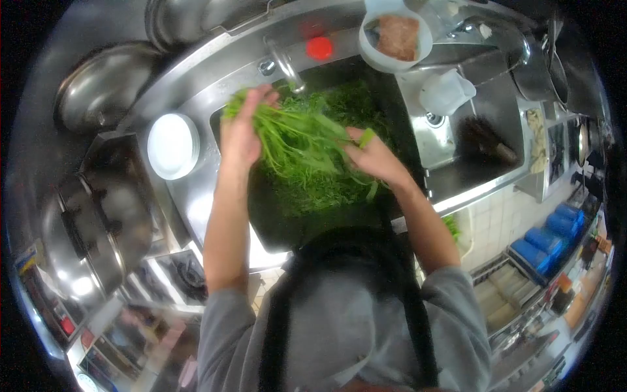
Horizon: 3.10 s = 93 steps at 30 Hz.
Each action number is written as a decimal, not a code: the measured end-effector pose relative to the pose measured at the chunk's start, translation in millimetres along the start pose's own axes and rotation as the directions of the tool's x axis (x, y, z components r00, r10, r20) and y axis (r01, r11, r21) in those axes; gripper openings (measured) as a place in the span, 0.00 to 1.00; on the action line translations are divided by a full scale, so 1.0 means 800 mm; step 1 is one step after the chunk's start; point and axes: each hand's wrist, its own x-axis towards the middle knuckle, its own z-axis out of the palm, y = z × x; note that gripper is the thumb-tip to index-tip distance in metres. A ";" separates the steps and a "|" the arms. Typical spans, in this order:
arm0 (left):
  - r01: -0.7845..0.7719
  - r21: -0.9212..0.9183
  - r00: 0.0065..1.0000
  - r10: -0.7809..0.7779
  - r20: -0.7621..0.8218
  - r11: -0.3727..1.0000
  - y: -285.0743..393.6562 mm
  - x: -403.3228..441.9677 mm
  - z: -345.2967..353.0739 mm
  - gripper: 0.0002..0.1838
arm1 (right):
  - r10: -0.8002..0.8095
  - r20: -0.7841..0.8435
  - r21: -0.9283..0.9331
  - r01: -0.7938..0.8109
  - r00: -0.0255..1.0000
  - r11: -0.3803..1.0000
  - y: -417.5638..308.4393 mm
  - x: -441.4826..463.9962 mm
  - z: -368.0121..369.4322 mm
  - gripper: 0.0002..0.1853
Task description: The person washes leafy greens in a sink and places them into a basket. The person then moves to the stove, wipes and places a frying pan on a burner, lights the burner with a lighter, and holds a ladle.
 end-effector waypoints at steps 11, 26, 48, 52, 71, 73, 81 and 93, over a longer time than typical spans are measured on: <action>-0.444 0.699 0.844 -0.002 0.537 0.561 -0.028 -0.039 0.048 0.15 | -0.188 -0.174 -0.069 0.178 0.967 0.982 0.013 0.051 0.032 0.14; -0.386 0.799 0.920 0.126 0.371 0.461 -0.076 -0.061 0.059 0.26 | -0.256 -0.293 -0.101 0.237 0.921 0.966 0.042 0.050 0.030 0.21; 0.027 -0.145 0.999 -0.022 0.033 0.989 -0.007 -0.006 0.036 0.10 | -0.522 -0.189 -0.285 0.462 0.832 0.840 -0.013 0.021 0.039 0.14; -0.175 -0.240 0.984 0.176 -0.018 0.955 0.059 -0.018 -0.020 0.09 | -0.399 0.008 -0.465 0.356 0.917 0.810 0.018 0.011 0.018 0.13; -0.302 0.757 0.945 0.078 0.317 0.580 -0.042 -0.105 -0.121 0.19 | -0.352 -0.004 -0.659 0.262 0.936 0.705 -0.101 0.121 0.128 0.28; -0.376 0.787 0.920 0.099 0.379 0.490 -0.043 -0.100 -0.121 0.19 | -0.382 0.060 -0.630 0.332 0.922 0.702 -0.096 0.093 0.145 0.27; -0.341 0.836 0.917 -0.043 0.397 0.430 -0.097 -0.097 -0.122 0.24 | -0.544 -0.008 -0.651 0.408 0.839 0.640 -0.023 0.039 0.193 0.32; 0.099 0.043 0.940 -0.108 0.323 0.994 -0.034 -0.136 -0.032 0.15 | -0.606 -0.062 -0.259 0.574 0.793 0.777 0.010 -0.068 0.149 0.42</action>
